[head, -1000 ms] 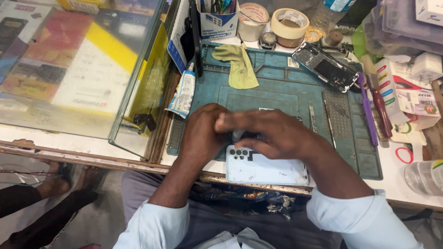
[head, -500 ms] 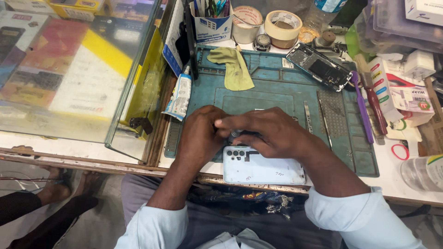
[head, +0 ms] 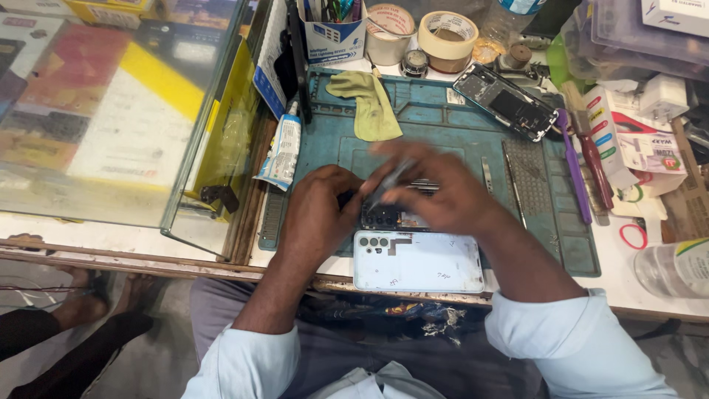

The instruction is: The person disassembles a mobile phone using a screwdriver and by hand, removing the back cover and several internal components one at a time, then begins reassembling it by fitting the motherboard and the back casing back onto the main frame.

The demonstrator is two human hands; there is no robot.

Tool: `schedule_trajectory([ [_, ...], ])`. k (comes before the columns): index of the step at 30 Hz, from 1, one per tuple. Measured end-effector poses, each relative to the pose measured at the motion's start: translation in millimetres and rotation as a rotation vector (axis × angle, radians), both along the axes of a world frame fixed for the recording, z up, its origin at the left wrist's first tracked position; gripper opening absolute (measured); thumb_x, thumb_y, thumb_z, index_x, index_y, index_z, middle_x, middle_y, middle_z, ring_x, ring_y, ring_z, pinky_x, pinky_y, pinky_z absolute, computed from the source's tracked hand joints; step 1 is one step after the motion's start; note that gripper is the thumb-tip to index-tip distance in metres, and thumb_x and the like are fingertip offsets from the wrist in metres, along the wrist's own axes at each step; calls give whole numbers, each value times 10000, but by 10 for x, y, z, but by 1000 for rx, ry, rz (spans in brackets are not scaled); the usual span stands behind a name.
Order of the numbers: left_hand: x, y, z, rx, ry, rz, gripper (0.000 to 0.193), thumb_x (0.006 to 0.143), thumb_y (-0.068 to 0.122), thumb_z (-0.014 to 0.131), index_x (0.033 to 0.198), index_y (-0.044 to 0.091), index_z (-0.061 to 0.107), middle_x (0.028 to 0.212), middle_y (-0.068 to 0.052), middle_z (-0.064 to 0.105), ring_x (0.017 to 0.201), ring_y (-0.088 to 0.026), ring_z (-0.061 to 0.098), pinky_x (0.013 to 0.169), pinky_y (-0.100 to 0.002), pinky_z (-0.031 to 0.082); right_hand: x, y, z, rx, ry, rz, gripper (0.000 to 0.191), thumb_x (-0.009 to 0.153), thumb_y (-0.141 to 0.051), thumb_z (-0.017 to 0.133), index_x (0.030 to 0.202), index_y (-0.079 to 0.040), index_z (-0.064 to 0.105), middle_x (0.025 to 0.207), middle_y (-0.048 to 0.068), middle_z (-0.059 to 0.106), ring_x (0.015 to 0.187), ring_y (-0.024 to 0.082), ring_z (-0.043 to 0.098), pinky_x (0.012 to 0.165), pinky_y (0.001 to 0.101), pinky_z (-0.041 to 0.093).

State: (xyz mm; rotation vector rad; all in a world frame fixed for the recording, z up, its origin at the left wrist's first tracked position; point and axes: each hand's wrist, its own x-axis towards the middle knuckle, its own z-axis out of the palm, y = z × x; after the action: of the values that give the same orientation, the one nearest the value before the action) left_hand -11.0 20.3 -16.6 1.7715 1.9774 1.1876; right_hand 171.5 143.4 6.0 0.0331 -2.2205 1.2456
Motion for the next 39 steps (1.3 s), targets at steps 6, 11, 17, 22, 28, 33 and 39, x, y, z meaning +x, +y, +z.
schedule_trajectory([
  [6, 19, -24, 23, 6, -28, -14, 123, 859, 67, 747, 968, 47, 799, 907, -124, 725, 878, -303, 685, 791, -419, 529, 268, 345, 234, 323, -464, -788, 745, 934, -215, 778, 1567, -206, 385, 948, 105, 749, 652, 243, 719, 590, 391, 553],
  [11, 11, -229, 100, 176, 88, -147, 252, 858, 211, 794, 1045, 45, 763, 1037, -128, 716, 998, -328, 654, 884, -447, 501, 352, 468, 244, 428, -622, -791, 684, 850, -238, 838, 1466, -220, 541, 891, 88, 745, 764, 309, 710, 653, 456, 528],
  [17, 60, -600, 145, 59, 212, -439, 597, 600, 482, 866, 1063, 114, 793, 1127, -58, 686, 1096, -274, 585, 927, -430, 423, 368, 541, 170, 353, -697, -759, 670, 801, -240, 850, 1416, -199, 586, 877, 97, 737, 813, 317, 713, 699, 468, 525],
  [22, 97, -641, 160, -33, 245, -451, 352, 716, 303, 845, 1025, 140, 798, 1079, -13, 704, 1071, -243, 601, 912, -410, 433, 389, 566, 139, 335, -687, -735, 634, 796, -237, 850, 1384, -177, 620, 860, 94, 739, 797, 310, 711, 695, 463, 521],
  [28, 79, -550, 178, 107, 216, -332, 212, 799, 217, 820, 981, 118, 774, 982, -42, 722, 990, -250, 635, 869, -423, 460, 404, 596, 107, 336, -667, -713, 609, 794, -239, 855, 1358, -159, 640, 845, 100, 736, 781, 302, 709, 701, 453, 523],
  [33, 112, -306, 176, 8, 112, -156, 337, 882, 256, 815, 1172, 95, 754, 876, -95, 669, 882, -288, 635, 820, -442, 494, 405, 605, 111, 314, -684, -715, 608, 791, -247, 857, 1356, -165, 647, 841, 102, 738, 783, 296, 712, 706, 450, 525],
  [39, 205, -139, 184, 65, 175, -10, 515, 807, 265, 857, 1260, 77, 698, 1111, -117, 659, 1092, -325, 604, 914, -435, 489, 435, 607, 124, 316, -652, -710, 595, 788, -241, 869, 1336, -152, 657, 842, 98, 740, 794, 299, 706, 684, 459, 513],
])
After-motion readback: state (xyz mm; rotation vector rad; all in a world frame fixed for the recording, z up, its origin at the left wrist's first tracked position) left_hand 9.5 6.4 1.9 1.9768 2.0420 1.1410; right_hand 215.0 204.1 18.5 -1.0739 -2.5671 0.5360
